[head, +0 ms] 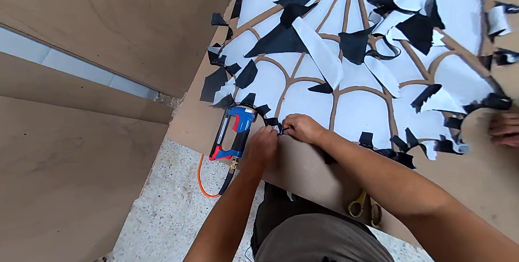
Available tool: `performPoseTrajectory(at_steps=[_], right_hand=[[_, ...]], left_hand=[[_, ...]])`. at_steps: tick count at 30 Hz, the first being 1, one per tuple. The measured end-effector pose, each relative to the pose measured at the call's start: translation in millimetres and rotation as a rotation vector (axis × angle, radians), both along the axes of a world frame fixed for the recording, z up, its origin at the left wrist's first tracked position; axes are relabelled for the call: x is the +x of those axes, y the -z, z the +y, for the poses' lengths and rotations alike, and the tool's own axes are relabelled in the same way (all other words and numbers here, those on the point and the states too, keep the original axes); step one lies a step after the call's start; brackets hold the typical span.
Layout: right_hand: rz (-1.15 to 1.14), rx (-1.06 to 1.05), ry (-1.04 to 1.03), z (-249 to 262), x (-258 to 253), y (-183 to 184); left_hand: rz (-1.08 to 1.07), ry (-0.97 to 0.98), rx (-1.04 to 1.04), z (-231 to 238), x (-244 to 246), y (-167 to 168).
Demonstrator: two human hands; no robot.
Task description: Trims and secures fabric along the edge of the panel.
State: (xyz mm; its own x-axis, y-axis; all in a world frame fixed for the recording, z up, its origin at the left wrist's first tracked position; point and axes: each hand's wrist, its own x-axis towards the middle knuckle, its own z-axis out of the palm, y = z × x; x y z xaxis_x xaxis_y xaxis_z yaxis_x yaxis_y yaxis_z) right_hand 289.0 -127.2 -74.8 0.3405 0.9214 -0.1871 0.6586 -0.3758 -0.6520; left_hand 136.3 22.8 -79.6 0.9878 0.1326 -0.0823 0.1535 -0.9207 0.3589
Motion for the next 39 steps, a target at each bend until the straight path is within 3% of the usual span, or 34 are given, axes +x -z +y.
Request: performPoseTrajectory(at_steps=[7,12,16,18,21,24,26,28,30,32,35,39], right_hand=[[-0.317,0.233,-0.345,0,26,25],[-0.300,0.259,-0.277,3,33,41],[-0.300,0.255,-0.245,4,34,44],[-0.293,0.255,-0.252,4,36,44],[-0.285,0.258,-0.263,5,36,45],[-0.286,0.287,-0.244,3,37,46],[-0.273,0.312,-0.240,3,37,47],[-0.260,0.325,-0.232,3,39,48],[-0.244,0.340,-0.221,3,38,50],[-0.233,0.352,-0.205,5,39,51],[-0.236,0.334,-0.209,3,37,51],[-0.223,0.338,-0.199,3,38,50]], left_hand=[[0.195,-0.085,-0.195,11,20,-11],[0.165,-0.131,-0.202,10,17,-11],[0.106,-0.497,-0.021,34,-20,-39],[0.218,-0.660,0.089,50,-46,-39],[0.360,-0.625,0.117,60,-50,-28],[0.412,-0.685,-0.006,59,-22,-39],[0.425,-0.790,-0.119,44,-15,-67],[0.351,-0.936,-0.412,21,-22,-94],[0.174,-1.034,-0.932,-13,-38,-108],[0.051,-1.028,-1.188,-51,-44,-109],[0.020,-0.983,-1.130,-93,-38,-92],[0.055,-1.023,-1.008,-108,-27,-80]])
